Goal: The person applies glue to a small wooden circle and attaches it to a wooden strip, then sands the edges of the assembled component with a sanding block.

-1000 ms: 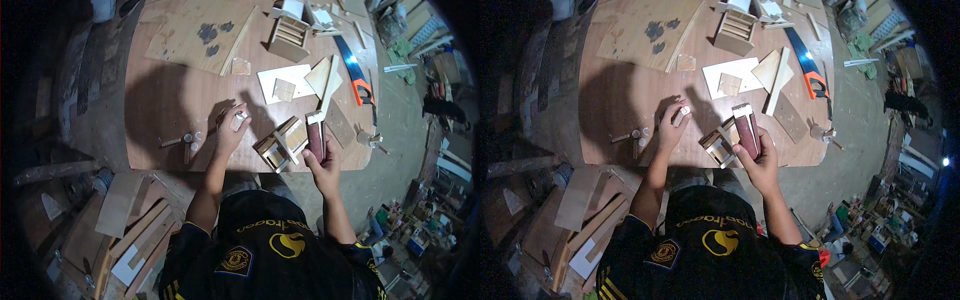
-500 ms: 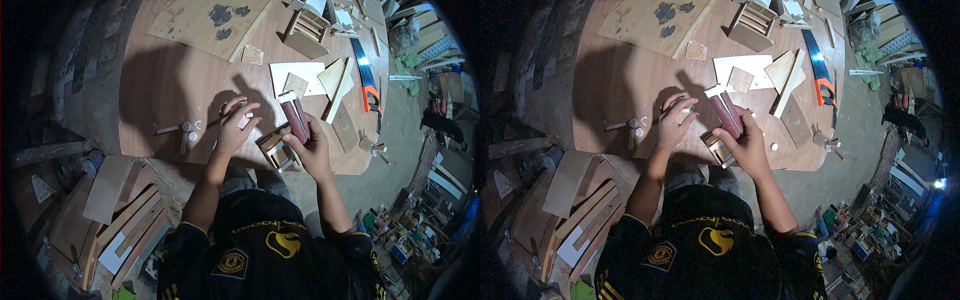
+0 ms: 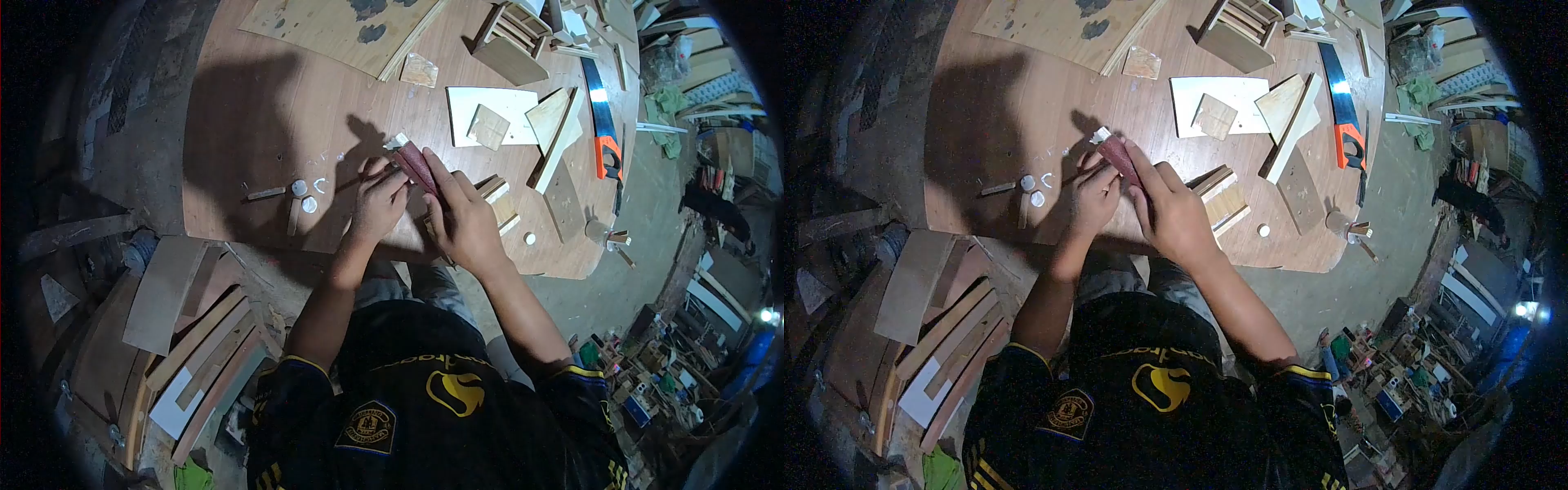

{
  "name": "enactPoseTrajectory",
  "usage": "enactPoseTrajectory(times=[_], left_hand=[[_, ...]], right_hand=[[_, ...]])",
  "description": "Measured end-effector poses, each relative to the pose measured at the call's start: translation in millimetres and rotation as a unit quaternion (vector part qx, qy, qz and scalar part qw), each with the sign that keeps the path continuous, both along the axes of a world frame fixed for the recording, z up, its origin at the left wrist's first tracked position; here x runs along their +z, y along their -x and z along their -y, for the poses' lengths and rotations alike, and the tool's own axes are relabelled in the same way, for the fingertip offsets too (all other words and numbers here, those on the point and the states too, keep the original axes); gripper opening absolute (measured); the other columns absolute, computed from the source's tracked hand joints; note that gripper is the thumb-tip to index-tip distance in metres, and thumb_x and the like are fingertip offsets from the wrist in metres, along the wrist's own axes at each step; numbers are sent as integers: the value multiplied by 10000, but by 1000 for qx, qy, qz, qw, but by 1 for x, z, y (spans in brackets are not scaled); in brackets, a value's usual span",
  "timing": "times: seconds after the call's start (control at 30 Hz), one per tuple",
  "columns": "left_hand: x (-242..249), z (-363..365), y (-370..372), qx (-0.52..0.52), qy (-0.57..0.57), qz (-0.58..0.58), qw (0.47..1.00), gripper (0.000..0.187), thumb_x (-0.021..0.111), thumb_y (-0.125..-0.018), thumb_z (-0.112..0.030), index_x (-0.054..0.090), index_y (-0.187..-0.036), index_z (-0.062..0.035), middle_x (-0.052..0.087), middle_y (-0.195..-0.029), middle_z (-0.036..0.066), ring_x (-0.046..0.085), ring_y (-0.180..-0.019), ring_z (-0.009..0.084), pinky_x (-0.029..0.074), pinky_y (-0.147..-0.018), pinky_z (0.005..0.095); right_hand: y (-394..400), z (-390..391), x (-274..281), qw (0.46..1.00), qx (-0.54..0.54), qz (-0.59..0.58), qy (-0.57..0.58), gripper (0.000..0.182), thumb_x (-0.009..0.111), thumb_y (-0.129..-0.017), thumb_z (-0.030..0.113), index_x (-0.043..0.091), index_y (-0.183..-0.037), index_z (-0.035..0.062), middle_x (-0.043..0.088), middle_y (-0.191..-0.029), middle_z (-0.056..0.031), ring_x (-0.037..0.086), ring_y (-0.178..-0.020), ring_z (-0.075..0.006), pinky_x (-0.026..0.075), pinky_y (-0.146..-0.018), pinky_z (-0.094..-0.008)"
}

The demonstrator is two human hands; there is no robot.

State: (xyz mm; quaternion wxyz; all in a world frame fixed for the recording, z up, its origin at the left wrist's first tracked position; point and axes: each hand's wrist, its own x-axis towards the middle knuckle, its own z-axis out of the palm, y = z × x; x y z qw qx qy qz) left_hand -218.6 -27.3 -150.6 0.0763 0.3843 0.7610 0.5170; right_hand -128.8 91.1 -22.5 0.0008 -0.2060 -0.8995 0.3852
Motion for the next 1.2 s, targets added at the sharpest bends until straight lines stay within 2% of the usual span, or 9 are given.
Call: enactPoseTrajectory(times=[0.07,0.33,0.53,0.6,0.73,0.87,0.97,1.2], left_hand=[[0,-3,0,16,-10,-5,1000,199,635,-761,-11,672,-953,-50,663,-929,130,600,-982,308,416,-900,444],[-9,-7,-5,19,-39,-21,999,168,633,-765,7,650,-930,-11,664,-918,159,632,-913,337,431,-907,440],[-12,-9,-17,58,-48,18,997,167,615,-801,11,653,-962,-6,662,-953,196,641,-929,375,478,-868,468],[-7,-8,-16,79,-11,92,993,176,602,-806,21,650,-973,-7,659,-977,215,638,-927,392,509,-819,447],[-4,-12,-6,69,-47,35,996,188,582,-809,43,641,-982,-3,658,-1001,214,638,-953,388,516,-814,440],[-8,-7,-18,58,-17,36,998,179,582,-810,41,637,-974,-2,659,-1006,209,642,-951,382,519,-809,439],[-8,-8,-21,61,-17,82,995,179,581,-819,32,640,-983,-8,659,-996,207,647,-934,378,526,-794,431],[-10,-12,-16,85,-19,93,992,244,577,-839,9,661,-1064,-33,670,-1012,198,662,-914,364,538,-777,414]], right_hand=[[3,4,-1,1000,8,0,-25,604,591,-893,74,394,-1460,139,586,-905,-201,607,-726,-373,503,-657,-424],[-3,6,-19,997,2,-9,-74,658,623,-835,27,421,-1449,148,559,-800,-180,595,-675,-364,495,-624,-435],[-7,9,-19,997,1,-11,-79,705,629,-802,-3,419,-1455,159,544,-785,-170,590,-665,-354,483,-605,-435],[-1,9,-23,996,3,-20,-82,708,627,-801,-3,417,-1457,163,545,-786,-170,588,-664,-353,481,-605,-436],[11,10,-24,996,-13,-15,-88,694,626,-803,1,430,-1450,157,546,-785,-171,586,-668,-349,482,-610,-435],[-1,9,-21,995,-9,4,-95,687,632,-800,3,441,-1443,150,551,-793,-172,596,-686,-343,487,-618,-428],[-11,11,-17,996,-5,4,-84,677,633,-805,3,448,-1439,150,549,-791,-169,594,-684,-338,486,-615,-426],[14,13,-25,995,-32,-30,-87,664,629,-810,-10,455,-1431,143,534,-779,-167,567,-656,-343,474,-612,-428]])
